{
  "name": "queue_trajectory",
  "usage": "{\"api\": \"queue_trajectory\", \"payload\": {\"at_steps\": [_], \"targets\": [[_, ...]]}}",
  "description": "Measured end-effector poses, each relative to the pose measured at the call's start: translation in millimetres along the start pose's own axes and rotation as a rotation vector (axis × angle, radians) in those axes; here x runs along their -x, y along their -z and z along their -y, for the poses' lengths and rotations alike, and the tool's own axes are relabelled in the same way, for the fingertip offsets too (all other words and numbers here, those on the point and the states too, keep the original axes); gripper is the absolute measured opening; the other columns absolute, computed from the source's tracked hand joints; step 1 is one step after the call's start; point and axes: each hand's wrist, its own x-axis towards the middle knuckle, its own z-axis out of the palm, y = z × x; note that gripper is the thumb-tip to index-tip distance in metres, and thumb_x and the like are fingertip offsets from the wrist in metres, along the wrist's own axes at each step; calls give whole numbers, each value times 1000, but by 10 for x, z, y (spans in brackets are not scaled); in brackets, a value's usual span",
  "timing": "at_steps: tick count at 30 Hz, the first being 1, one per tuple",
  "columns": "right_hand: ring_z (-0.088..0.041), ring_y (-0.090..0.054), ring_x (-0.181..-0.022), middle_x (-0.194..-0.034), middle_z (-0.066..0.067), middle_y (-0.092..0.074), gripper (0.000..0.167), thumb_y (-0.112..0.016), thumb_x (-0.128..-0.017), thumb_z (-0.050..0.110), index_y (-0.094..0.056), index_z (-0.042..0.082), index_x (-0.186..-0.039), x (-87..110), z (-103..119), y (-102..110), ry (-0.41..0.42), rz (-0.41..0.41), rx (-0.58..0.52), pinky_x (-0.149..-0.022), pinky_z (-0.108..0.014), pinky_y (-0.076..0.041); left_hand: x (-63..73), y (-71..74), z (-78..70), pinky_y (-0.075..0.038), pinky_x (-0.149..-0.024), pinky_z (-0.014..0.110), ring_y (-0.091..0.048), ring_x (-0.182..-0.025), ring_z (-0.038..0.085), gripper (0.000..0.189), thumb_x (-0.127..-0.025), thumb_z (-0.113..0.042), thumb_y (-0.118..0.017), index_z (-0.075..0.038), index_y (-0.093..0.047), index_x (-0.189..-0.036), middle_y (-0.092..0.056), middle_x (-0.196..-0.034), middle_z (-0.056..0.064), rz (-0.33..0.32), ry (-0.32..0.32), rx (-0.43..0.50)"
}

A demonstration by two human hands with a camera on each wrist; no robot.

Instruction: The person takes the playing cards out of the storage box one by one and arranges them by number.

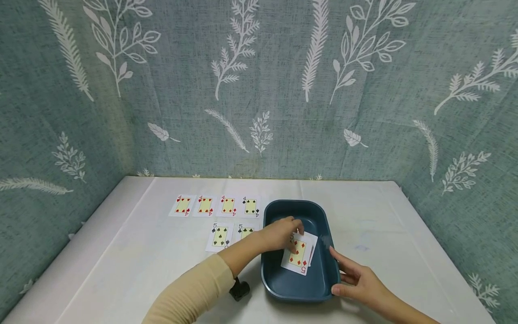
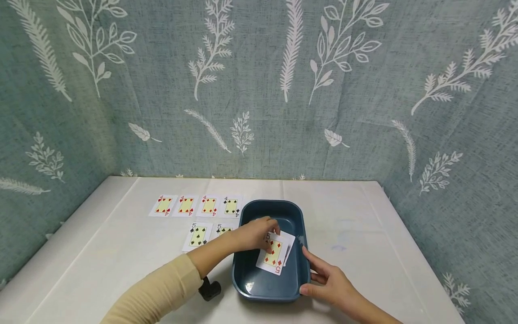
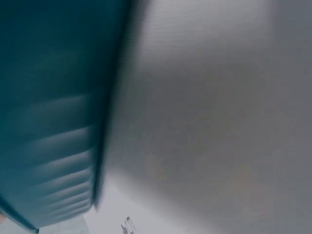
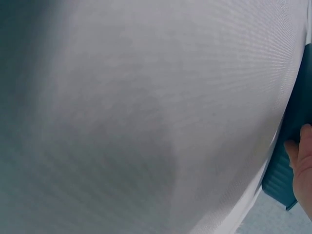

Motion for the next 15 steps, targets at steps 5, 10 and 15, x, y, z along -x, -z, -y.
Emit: {"api": "queue_trajectory", "payload": {"at_steps": [5, 10, 15], "targets": [[-45, -48, -120, -147, -35, -19, 76, -67, -88, 12, -23, -5, -147, -3, -4, 5, 32, 14, 0, -88, -28, -50, -18, 52, 68, -48, -66, 13, -51, -83, 8, 36, -74, -8, -80, -12, -63, -105, -59, -102, 2, 28, -32, 157], [-46, -49, -119, -147, -37, -18, 76, -66, -88, 11, -20, -5, -147, -3, -3, 8, 46, 32, -24, -88, -28, -51, -42, 93, 134, -51, -61, 17, -54, -75, 8, 35, -75, -3, -78, -9, -63, -106, -61, -94, 1, 61, -40, 362], [-46, -48, -120, -147, -35, -19, 76, -67, -88, 12, -21, -4, -147, -3, 7, 7, 18, 21, -22, -88, -28, -50, -43, 127, 160, -54, -62, 22, -58, -75, 8, 34, -76, -2, -77, -9, -63, -106, -63, -91, 0, 77, -31, 491]]}}
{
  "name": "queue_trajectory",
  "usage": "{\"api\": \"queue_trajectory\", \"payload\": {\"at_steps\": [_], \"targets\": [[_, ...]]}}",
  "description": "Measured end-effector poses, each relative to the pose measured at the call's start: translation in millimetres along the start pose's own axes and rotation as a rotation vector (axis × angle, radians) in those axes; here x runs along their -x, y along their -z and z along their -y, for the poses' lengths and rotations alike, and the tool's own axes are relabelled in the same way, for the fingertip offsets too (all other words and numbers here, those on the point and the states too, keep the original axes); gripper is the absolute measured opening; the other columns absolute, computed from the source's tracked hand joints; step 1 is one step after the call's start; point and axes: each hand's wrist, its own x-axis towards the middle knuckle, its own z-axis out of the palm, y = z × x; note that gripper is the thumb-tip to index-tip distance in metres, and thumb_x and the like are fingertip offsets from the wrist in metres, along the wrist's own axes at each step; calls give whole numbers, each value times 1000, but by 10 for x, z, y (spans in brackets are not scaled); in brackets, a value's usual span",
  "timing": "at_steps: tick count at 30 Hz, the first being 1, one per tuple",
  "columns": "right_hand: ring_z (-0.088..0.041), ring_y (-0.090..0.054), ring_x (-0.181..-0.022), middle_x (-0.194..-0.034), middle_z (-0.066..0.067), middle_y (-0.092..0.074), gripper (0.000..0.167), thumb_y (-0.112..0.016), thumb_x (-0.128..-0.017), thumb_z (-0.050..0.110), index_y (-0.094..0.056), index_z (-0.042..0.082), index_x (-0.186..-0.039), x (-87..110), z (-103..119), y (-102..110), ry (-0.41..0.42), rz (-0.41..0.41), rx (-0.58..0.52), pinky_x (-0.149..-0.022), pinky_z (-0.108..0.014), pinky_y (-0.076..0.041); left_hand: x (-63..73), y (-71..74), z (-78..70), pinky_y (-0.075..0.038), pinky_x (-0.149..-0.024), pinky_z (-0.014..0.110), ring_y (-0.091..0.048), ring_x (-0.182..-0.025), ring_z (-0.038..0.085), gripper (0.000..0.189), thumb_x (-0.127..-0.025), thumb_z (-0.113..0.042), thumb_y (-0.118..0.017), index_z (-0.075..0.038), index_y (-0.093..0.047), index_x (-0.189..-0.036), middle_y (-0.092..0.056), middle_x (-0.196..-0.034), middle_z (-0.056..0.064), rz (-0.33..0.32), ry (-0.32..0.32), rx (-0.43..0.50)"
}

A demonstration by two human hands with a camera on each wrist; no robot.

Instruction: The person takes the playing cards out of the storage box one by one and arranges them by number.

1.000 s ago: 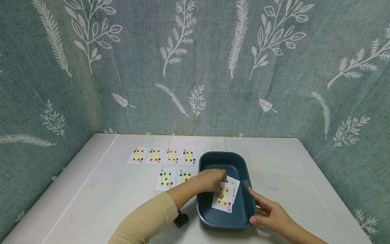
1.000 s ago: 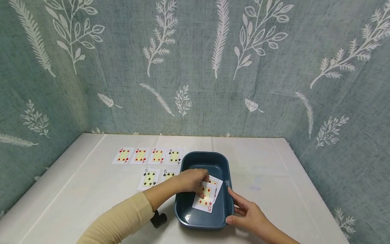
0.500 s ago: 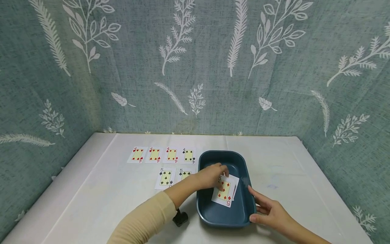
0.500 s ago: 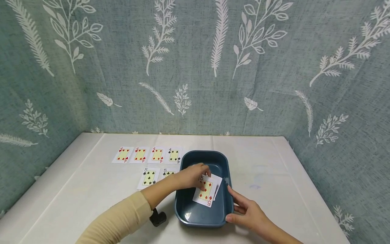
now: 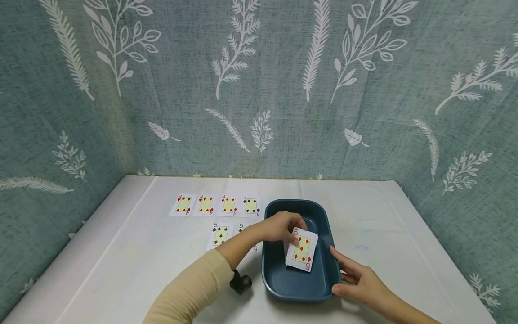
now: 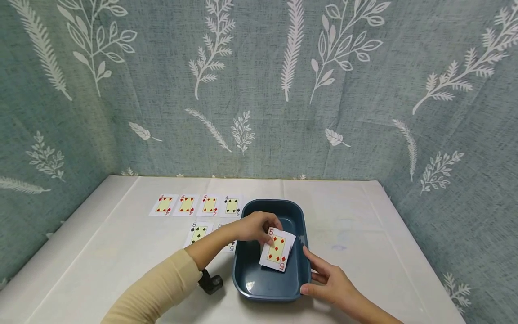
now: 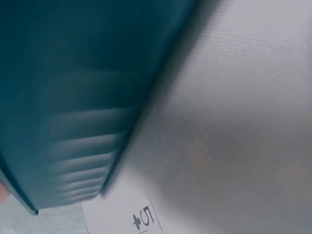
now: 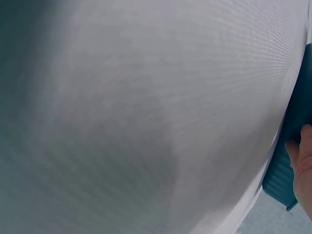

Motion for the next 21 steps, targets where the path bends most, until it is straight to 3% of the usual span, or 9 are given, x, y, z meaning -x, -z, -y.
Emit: {"api": "queue_trajectory", "payload": {"at_steps": [16, 21], "targets": [[-46, -47, -122, -149, -33, -18, 80, -70, -86, 16, -23, 0, -148, 7, 10, -35, -92, -39, -18, -85, -29, -52, 161, 208, -80, -55, -64, 28, -60, -73, 12, 36, -80, -1, -73, -5, -63, -114, -63, -96, 4, -13, -28, 154], [-48, -46, -122, -149, -33, -16, 79, -69, -86, 13, -22, -1, -148, -2, 7, -18, -57, -25, -24, -86, -29, -51, 253, 318, -56, -56, -65, 29, -57, -71, 12, 37, -81, -1, -72, -3, -61, -116, -61, -96, 6, -20, -30, 182]]}}
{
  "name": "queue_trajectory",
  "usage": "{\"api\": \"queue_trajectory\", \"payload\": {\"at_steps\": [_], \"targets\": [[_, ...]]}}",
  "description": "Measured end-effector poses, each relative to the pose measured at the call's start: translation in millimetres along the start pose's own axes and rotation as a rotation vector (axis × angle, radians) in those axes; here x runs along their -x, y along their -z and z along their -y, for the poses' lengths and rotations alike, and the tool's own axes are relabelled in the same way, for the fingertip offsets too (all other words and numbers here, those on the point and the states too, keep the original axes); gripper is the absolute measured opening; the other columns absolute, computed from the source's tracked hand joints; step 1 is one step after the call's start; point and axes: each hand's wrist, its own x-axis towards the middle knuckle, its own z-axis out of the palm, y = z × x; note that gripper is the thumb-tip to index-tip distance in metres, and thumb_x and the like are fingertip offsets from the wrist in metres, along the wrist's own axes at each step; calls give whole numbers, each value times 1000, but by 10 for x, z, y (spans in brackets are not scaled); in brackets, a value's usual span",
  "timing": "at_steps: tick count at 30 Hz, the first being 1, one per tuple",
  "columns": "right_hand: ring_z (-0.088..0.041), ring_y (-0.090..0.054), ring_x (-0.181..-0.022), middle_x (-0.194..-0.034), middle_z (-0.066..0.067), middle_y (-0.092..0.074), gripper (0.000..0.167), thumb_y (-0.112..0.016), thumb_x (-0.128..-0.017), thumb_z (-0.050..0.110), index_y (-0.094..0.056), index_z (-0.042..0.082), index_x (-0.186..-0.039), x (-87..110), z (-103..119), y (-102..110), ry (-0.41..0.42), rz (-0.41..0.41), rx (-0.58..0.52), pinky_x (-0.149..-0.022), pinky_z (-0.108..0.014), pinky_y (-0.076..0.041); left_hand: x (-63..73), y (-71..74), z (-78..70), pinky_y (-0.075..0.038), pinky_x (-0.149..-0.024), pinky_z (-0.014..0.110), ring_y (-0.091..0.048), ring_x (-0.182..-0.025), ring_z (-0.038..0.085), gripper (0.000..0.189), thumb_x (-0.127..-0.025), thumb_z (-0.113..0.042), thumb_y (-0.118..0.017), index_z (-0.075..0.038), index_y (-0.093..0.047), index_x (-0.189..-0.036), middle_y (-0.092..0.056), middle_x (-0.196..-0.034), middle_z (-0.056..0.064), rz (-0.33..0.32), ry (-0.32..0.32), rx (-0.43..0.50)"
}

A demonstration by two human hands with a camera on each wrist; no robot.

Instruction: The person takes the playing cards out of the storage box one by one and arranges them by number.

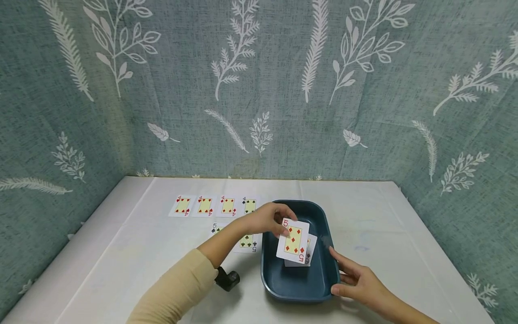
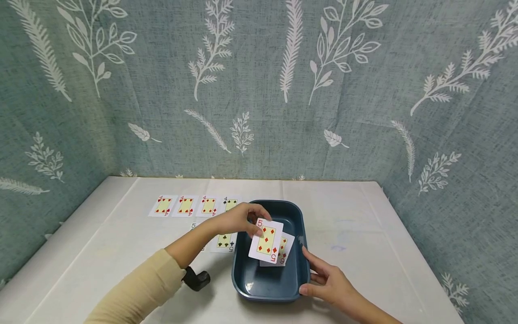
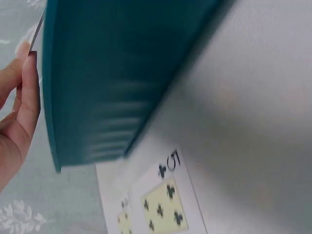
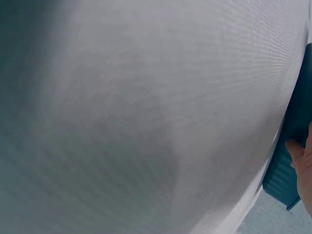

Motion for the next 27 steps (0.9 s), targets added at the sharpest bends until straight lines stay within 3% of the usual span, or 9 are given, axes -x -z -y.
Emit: {"api": "queue_trajectory", "payload": {"at_steps": [8, 15, 21, 27], "targets": [[-49, -47, -120, -147, -37, -14, 78, -66, -88, 9, -18, -4, -148, 8, -8, 22, 59, 49, -34, -85, -31, -52, 168, 187, 73, -55, -66, 30, -56, -73, 13, 37, -81, -4, -72, -4, -62, -117, -61, -100, 8, -49, 34, 14], [-42, -50, -120, -149, -33, -15, 79, -68, -87, 11, -20, -2, -149, 15, 1, 12, 3, 28, -33, -85, -30, -52, 311, 314, 151, -55, -66, 32, -59, -81, 16, 36, -82, -2, -71, -4, -61, -116, -61, -109, 11, -83, 65, 39], [-44, -50, -120, -149, -32, -17, 80, -69, -86, 13, -21, 0, -149, 13, 14, 15, -15, 10, -18, -85, -31, -52, 419, 387, 232, -55, -65, 33, -59, -79, 16, 36, -81, -2, -72, -2, -62, -116, -62, -103, 12, -97, 69, 43], [-45, -49, -119, -148, -34, -17, 79, -69, -87, 11, -21, -3, -148, 9, -12, 16, 17, 17, -16, -85, -30, -52, 551, 471, 326, -55, -67, 42, -57, -79, 17, 36, -80, -2, -73, -3, -63, -114, -60, -101, 11, -134, 83, 8]]}}
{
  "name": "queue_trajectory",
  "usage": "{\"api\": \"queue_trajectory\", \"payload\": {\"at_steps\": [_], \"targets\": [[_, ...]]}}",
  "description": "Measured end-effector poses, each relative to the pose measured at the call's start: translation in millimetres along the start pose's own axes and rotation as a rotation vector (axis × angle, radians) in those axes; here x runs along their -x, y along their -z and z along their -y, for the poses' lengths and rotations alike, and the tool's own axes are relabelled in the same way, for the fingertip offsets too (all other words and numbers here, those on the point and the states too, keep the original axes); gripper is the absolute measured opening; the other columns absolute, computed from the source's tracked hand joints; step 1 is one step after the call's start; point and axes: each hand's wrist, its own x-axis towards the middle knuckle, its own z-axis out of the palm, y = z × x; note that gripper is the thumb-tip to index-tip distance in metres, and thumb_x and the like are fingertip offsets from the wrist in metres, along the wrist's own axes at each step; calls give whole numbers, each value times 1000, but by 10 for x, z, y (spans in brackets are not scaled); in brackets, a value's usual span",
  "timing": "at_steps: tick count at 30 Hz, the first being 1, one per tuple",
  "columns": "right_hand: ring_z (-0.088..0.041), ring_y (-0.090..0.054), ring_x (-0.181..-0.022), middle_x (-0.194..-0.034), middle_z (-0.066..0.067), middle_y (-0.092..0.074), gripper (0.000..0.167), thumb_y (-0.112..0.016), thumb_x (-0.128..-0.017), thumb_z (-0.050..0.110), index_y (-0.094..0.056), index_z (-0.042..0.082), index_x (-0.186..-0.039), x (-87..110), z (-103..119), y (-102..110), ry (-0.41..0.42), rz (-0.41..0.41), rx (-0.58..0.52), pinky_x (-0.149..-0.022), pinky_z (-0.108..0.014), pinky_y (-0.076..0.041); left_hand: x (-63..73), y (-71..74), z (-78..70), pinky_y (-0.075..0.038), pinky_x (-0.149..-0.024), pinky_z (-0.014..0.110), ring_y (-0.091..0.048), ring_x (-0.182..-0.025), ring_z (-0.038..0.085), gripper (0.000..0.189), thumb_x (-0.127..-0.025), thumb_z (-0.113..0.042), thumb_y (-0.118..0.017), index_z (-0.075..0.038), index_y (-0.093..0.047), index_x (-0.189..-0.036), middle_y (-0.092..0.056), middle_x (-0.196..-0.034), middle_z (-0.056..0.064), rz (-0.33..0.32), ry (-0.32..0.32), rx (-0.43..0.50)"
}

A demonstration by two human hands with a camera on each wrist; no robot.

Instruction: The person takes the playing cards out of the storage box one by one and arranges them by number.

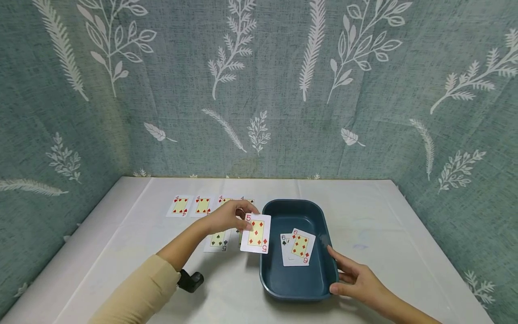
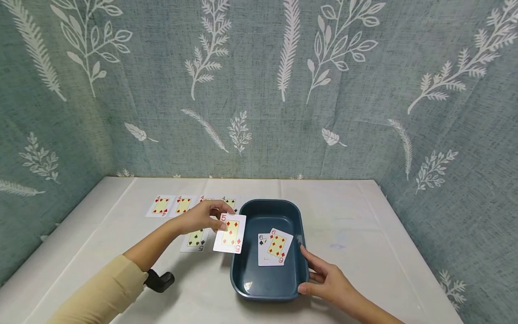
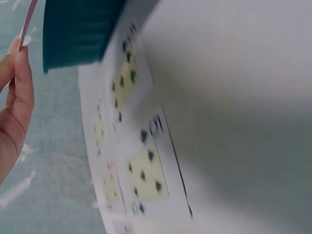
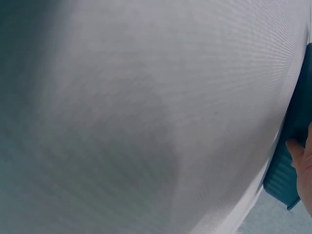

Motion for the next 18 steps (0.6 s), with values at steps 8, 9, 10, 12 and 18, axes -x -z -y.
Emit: {"api": "queue_trajectory", "payload": {"at_steps": [8, 9, 10, 12, 18], "targets": [[-49, -46, -121, -148, -35, -15, 78, -68, -87, 10, -20, -4, -148, 1, -8, 13, 31, 17, -20, -86, -30, -51, 157, 154, 82, -55, -68, 43, -58, -81, 17, 38, -80, -6, -74, -1, -60, -115, -55, -101, 12, -31, 22, 17], [-49, -46, -121, -148, -35, -15, 78, -67, -87, 9, -20, -4, -148, 3, -6, 13, 30, 18, -20, -86, -30, -51, 174, 170, 85, -55, -69, 44, -58, -80, 17, 38, -80, -7, -74, -1, -61, -115, -55, -100, 12, -36, 25, 17], [-49, -46, -121, -148, -35, -15, 78, -67, -87, 10, -20, -4, -148, 3, -5, 14, 29, 18, -21, -86, -30, -51, 191, 188, 90, -55, -69, 45, -58, -80, 17, 38, -80, -8, -75, -2, -61, -115, -55, -99, 12, -41, 29, 14], [-48, -47, -121, -148, -35, -16, 78, -67, -87, 10, -20, -4, -148, 1, 0, 14, 22, 17, -19, -86, -30, -51, 225, 224, 102, -54, -69, 44, -58, -81, 18, 39, -80, -9, -75, -3, -61, -115, -54, -100, 12, -51, 33, 10], [-47, -46, -122, -149, -33, -16, 79, -68, -87, 12, -21, -2, -148, -4, 21, 3, -6, 6, -16, -86, -30, -51, 339, 347, 155, -54, -68, 40, -58, -86, 20, 39, -79, -7, -75, -2, -61, -116, -56, -106, 13, -78, 52, 9]]}}
